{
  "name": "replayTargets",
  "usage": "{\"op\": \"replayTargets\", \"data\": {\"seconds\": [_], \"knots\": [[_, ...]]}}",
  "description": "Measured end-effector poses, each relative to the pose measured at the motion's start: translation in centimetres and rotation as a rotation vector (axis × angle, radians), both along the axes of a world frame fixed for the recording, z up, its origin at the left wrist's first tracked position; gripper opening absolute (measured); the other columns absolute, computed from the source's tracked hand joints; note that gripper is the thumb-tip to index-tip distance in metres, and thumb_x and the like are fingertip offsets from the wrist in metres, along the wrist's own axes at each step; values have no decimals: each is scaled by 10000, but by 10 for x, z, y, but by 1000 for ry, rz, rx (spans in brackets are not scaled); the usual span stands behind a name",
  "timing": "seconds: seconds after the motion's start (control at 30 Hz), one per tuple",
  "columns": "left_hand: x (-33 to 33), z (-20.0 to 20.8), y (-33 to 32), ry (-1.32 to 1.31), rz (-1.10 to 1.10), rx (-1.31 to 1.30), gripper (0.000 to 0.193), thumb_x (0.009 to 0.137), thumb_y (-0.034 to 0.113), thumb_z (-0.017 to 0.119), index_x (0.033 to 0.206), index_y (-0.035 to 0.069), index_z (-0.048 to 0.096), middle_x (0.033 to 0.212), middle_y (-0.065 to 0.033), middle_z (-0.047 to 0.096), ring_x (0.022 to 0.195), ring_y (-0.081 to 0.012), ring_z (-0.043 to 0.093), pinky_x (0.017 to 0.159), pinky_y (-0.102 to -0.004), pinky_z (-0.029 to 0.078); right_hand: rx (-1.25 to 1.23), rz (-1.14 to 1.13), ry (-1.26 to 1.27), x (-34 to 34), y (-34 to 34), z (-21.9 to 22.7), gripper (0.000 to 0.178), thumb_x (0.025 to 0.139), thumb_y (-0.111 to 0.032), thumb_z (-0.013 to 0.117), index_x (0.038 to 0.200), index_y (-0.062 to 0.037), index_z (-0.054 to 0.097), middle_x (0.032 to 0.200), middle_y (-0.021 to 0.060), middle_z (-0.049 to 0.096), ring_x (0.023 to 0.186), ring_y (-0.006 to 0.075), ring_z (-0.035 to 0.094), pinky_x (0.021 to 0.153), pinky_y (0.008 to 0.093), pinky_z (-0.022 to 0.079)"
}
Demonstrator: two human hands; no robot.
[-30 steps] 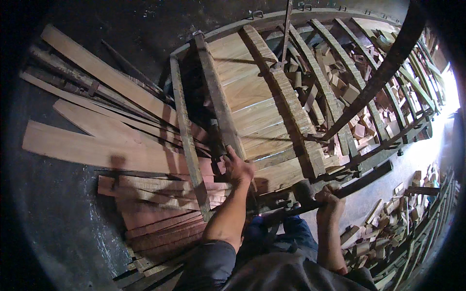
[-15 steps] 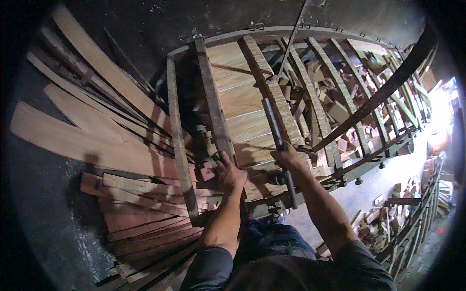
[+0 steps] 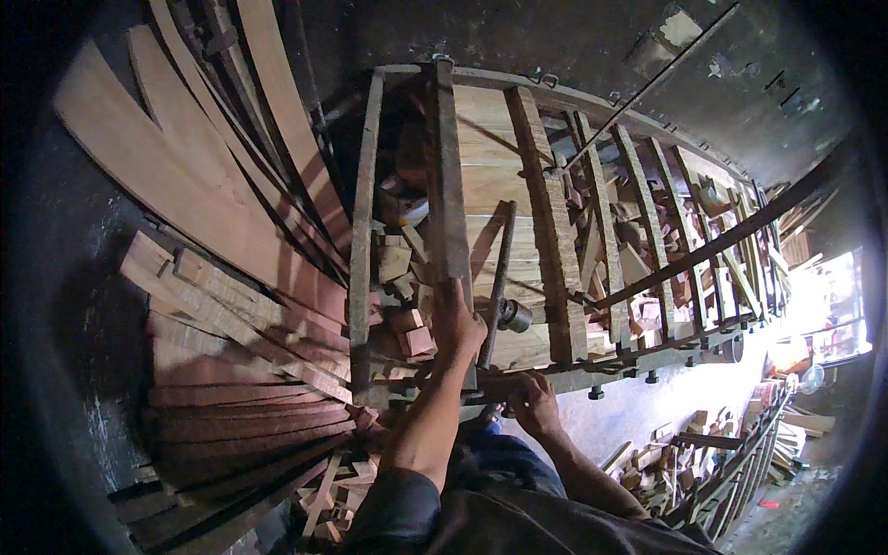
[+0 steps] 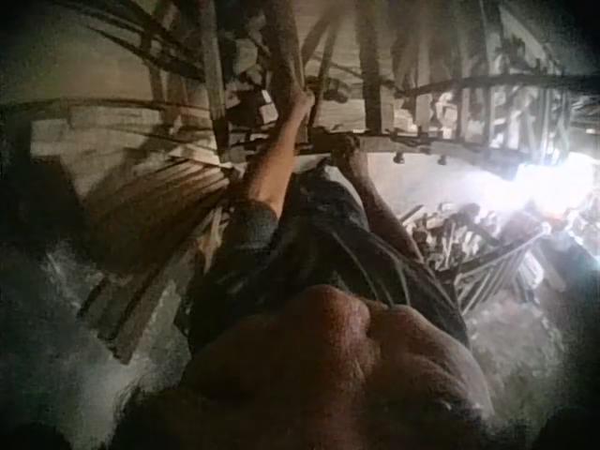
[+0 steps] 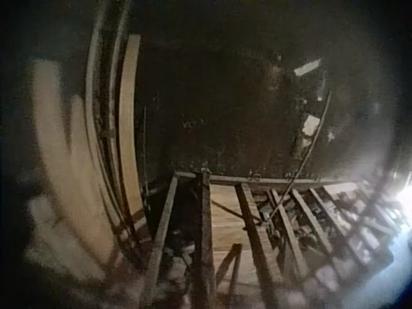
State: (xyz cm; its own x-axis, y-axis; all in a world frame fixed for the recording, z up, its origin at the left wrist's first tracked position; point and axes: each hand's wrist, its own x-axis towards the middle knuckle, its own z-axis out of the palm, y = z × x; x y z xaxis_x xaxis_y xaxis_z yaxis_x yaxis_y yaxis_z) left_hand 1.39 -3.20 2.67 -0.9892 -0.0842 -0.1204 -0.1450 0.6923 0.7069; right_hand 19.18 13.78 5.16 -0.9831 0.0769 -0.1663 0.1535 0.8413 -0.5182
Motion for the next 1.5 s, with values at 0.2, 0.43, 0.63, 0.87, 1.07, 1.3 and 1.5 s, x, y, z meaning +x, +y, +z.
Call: {"op": "replayTargets", "data": {"seconds": [0.2,0.43,0.63,0.87,1.07,1.3,1.5], "knots": [[53,2,-3,85,-9,11,855,732,124,752,1466,16,327,1472,-309,339,1333,-469,386,1111,-494,359,234,151,168,-24,-24,12,708,817,-280,714,1424,-49,432,1259,241,584,1207,416,513,1024,468,419],[122,13,-1,163,13,-136,723,746,124,740,1382,-24,430,1415,-289,420,1324,-449,410,1111,-482,363,-702,-52,-522,-85,-30,-46,715,859,-224,715,1482,-90,391,1113,222,694,980,279,689,855,408,536],[167,42,0,476,-53,-156,199,830,139,664,983,12,665,1049,-195,603,1046,-400,576,914,-475,486,-592,520,80,-132,14,-219,507,831,-272,771,1215,-44,531,858,99,674,659,164,626,553,323,531],[176,33,-1,421,-11,-97,195,691,84,679,885,94,696,920,-93,637,1022,-314,570,973,-437,436,393,681,-340,-148,-13,-151,321,882,-390,654,944,-82,720,822,106,699,728,218,673,597,358,519],[189,42,18,427,254,-17,348,676,18,692,1020,55,665,1145,-195,608,1121,-381,545,1061,-479,409,552,773,-265,-177,-9,-141,422,840,-414,694,1098,-80,706,863,120,710,801,303,680,726,412,537],[320,-28,18,335,402,-55,354,722,110,707,1063,18,681,1265,-237,563,1213,-426,514,985,-481,470,-323,315,133,-120,-13,-64,291,876,-165,651,1127,-20,631,988,118,694,942,232,659,793,361,519],[546,-89,8,27,944,-84,338,863,121,623,1169,-21,616,1125,-208,647,1038,-336,636,891,-428,524,-468,691,126,7,-93,3,312,866,-56,661,1173,-20,617,1116,118,659,1078,264,620,923,380,498]]}}
